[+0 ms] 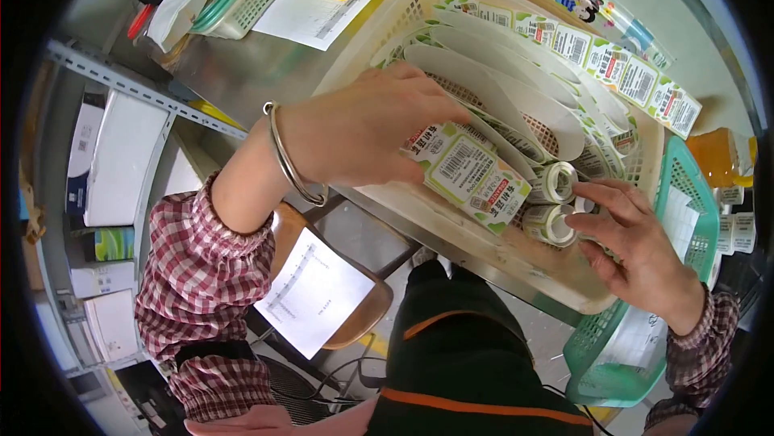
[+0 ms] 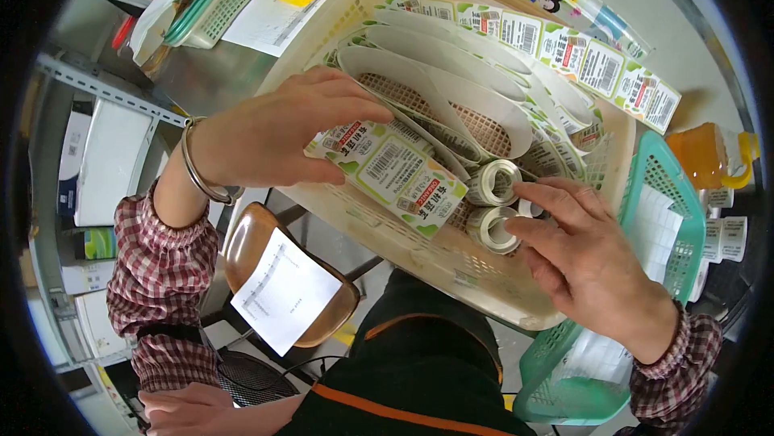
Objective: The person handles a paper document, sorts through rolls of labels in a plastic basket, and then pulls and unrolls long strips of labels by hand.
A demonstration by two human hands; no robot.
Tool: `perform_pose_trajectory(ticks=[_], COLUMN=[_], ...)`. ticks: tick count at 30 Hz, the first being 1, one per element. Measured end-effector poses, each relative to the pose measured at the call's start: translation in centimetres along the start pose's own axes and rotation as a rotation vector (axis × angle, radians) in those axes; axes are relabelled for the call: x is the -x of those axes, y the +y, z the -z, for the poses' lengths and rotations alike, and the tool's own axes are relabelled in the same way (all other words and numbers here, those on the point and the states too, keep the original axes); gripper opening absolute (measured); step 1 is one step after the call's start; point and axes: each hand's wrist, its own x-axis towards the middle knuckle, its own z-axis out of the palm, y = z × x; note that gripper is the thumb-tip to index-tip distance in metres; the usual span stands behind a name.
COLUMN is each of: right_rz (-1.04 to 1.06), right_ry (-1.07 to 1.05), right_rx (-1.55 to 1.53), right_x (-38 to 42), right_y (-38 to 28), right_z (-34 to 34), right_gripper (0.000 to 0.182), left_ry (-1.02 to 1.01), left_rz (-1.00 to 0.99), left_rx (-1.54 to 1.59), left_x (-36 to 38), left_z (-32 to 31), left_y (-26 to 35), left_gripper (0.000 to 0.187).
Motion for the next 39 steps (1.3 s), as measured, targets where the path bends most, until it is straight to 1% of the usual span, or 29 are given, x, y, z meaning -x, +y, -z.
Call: perform_pose_trajectory(ticks=[2,3,5,8,15,17,21,23,29,33,35,36,38,39], right_rz=[0.006,-0.006,-0.018,-0.030,-0.053,-0.062,-0.068,-0.074,-0.087,-0.089,-0.068,-0.065,-0.067,-0.066], right_ry=[0.016,0.024,0.030,0.052,0.052,0.044,0.043,0.046,0.054,0.074,0.106,0.105,0.121,0.119], right_rx=[0.013,0.003,0.017,-0.003,0.016,-0.003,0.005,0.005,-0.019,-0.002,-0.007,-0.007,-0.043,-0.046], right_x=[-0.1,0.0,0.0,0.1,0.4,0.4,0.3,0.3,0.3,0.2,0.0,-0.1,-0.5,-0.8], right_y=[0.0,-0.1,-0.2,-0.4,-0.4,-0.4,-0.3,-0.3,-0.5,-0.6,-0.7,-0.8,-1.0,-1.0], right_z=[-0.2,-0.3,-0.4,-0.5,-0.5,-0.5,-0.5,-0.5,-0.4,-0.4,-0.4,-0.3,-0.2,-0.2], right_gripper=[0.033,0.033,0.032,0.033,0.035,0.035,0.037,0.037,0.036,0.037,0.038,0.038,0.038,0.038], left_ry=[0.002,-0.013,0.006,-0.018,0.043,0.088,0.130,0.203,0.316,0.333,0.456,0.457,0.651,0.704], left_rz=[-0.046,-0.055,-0.038,-0.013,-0.050,-0.055,-0.066,-0.079,-0.072,-0.037,-0.046,-0.043,0.086,0.063], left_rx=[-0.162,-0.165,-0.327,-0.378,-0.386,-0.399,-0.390,-0.394,-0.407,-0.401,-0.508,-0.508,-0.102,-0.067], left_x=[-0.2,-0.3,-0.3,-0.7,-1.1,-1.0,-0.9,-0.8,0.0,0.3,0.4,0.6,0.9,0.9], left_z=[-0.3,-0.4,-0.7,-1.3,-1.7,-1.9,-1.8,-1.5,-0.3,0.1,0.8,1.1,1.5,1.6], left_y=[0.0,0.1,0.3,0.3,0.2,0.2,0.2,0.6,2.5,3.0,2.9,2.9,2.6,2.2], left_gripper=[0.065,0.065,0.067,0.067,0.061,0.059,0.059,0.058,0.061,0.063,0.065,0.065,0.064,0.057])
